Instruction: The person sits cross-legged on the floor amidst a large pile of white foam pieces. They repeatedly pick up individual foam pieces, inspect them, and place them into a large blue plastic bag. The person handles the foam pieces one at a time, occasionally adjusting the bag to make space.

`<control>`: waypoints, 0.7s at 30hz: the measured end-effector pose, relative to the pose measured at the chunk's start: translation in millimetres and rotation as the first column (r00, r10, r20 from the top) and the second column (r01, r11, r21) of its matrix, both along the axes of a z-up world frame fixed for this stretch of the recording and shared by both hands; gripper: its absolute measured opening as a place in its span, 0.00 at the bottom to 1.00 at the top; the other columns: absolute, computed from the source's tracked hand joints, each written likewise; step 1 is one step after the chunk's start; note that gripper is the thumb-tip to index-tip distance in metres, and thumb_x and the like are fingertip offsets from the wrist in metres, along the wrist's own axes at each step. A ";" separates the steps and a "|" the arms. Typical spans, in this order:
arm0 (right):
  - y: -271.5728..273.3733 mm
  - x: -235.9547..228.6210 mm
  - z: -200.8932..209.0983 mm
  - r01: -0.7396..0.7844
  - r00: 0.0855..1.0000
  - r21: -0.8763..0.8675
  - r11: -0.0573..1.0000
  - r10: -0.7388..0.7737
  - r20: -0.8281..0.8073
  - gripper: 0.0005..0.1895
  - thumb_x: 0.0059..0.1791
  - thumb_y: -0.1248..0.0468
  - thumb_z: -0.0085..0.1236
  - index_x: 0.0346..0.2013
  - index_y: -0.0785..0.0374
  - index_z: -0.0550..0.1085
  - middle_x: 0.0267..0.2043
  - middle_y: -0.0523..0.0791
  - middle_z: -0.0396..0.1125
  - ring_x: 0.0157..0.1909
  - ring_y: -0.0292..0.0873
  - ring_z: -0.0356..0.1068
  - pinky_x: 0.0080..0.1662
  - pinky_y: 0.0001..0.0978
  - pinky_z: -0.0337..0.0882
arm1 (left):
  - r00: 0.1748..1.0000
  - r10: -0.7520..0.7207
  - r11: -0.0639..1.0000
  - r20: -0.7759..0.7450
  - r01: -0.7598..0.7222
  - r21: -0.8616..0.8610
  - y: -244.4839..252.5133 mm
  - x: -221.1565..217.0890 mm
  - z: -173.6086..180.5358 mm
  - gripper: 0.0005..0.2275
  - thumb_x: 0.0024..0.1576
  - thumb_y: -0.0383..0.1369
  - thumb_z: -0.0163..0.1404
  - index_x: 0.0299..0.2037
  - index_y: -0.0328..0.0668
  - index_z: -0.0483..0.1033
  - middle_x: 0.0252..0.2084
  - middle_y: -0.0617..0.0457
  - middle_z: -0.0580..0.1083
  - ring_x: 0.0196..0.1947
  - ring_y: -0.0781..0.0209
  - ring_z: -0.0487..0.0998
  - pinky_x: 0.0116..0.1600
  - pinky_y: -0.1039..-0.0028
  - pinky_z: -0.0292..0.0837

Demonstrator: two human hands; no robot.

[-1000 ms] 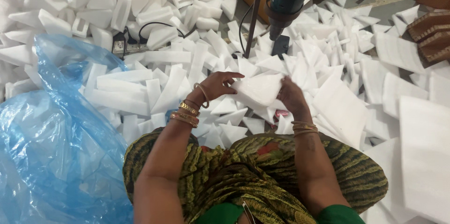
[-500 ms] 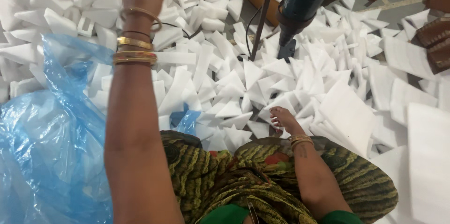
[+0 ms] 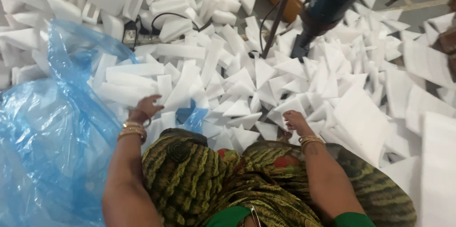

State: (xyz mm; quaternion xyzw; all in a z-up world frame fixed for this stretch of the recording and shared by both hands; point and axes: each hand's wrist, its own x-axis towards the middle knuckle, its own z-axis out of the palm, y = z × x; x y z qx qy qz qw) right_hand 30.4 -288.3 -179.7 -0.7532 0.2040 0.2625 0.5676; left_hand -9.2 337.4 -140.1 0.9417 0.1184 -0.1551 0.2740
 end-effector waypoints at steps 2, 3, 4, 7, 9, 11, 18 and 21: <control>-2.0 12.1 3.0 0.043 0.997 0.004 0.999 -0.043 0.066 0.16 0.50 0.60 0.58 0.49 0.66 0.76 0.37 0.47 0.68 0.33 0.43 0.64 0.32 0.34 0.67 | 0.998 0.062 0.996 -0.029 -0.060 0.067 3.7 -27.0 -25.1 0.28 0.52 0.42 0.59 0.65 0.51 0.71 0.63 0.43 0.73 0.63 0.45 0.73 0.68 0.60 0.65; -0.3 15.8 3.0 0.066 0.993 0.005 0.998 -0.067 0.097 0.15 0.50 0.62 0.59 0.49 0.68 0.77 0.36 0.47 0.68 0.33 0.44 0.63 0.31 0.35 0.65 | 0.996 0.088 0.992 -0.026 -0.085 0.093 5.7 -39.8 -34.0 0.28 0.51 0.42 0.60 0.65 0.51 0.71 0.63 0.43 0.73 0.63 0.44 0.73 0.68 0.61 0.65; 1.8 19.7 2.4 0.057 0.988 -0.056 0.997 -0.049 0.148 0.16 0.50 0.61 0.59 0.49 0.67 0.77 0.37 0.49 0.69 0.34 0.46 0.65 0.33 0.38 0.67 | 0.993 0.114 0.987 -0.023 -0.111 0.118 10.0 -51.6 -39.7 0.29 0.50 0.42 0.60 0.64 0.50 0.72 0.63 0.42 0.73 0.63 0.43 0.73 0.69 0.61 0.66; 2.1 32.9 1.3 0.075 0.924 -0.322 0.944 0.055 0.377 0.19 0.48 0.58 0.61 0.51 0.64 0.78 0.41 0.53 0.72 0.40 0.52 0.70 0.42 0.45 0.71 | 0.966 0.209 0.969 -0.153 -0.184 0.163 20.5 -72.1 -47.4 0.31 0.50 0.43 0.61 0.66 0.49 0.70 0.63 0.41 0.73 0.63 0.42 0.73 0.68 0.61 0.66; 5.7 38.1 -1.9 0.179 0.776 -0.563 0.807 0.236 0.585 0.24 0.47 0.56 0.63 0.55 0.62 0.75 0.48 0.56 0.72 0.50 0.57 0.71 0.53 0.50 0.72 | 0.937 0.250 0.961 -0.243 -0.210 0.181 24.1 -86.4 -50.9 0.34 0.50 0.45 0.62 0.69 0.47 0.67 0.64 0.36 0.71 0.64 0.40 0.72 0.68 0.61 0.67; 11.3 42.7 -4.4 0.201 0.763 -0.720 0.664 0.355 0.540 0.31 0.44 0.54 0.67 0.59 0.60 0.73 0.54 0.59 0.68 0.56 0.62 0.66 0.58 0.55 0.67 | 0.970 0.170 0.979 -0.175 -0.147 0.140 24.3 -94.8 -52.7 0.42 0.46 0.49 0.68 0.69 0.39 0.63 0.66 0.34 0.68 0.66 0.38 0.68 0.69 0.62 0.65; 32.6 29.8 -22.0 0.179 0.878 -0.842 0.509 0.304 0.370 0.40 0.42 0.42 0.64 0.67 0.46 0.68 0.68 0.54 0.57 0.67 0.63 0.58 0.60 0.59 0.66 | 0.864 0.412 0.898 -0.290 -0.330 0.292 -18.2 -100.0 -77.3 0.42 0.42 0.48 0.71 0.70 0.65 0.65 0.71 0.48 0.56 0.69 0.38 0.60 0.71 0.58 0.63; 38.3 44.4 -20.7 0.096 0.923 -0.874 0.476 0.286 0.256 0.42 0.42 0.36 0.62 0.68 0.43 0.67 0.71 0.53 0.51 0.68 0.64 0.53 0.60 0.65 0.63 | 0.884 0.389 0.900 -0.259 -0.305 0.310 -28.6 -107.1 -80.2 0.36 0.44 0.48 0.70 0.65 0.67 0.70 0.71 0.49 0.55 0.70 0.39 0.58 0.73 0.58 0.60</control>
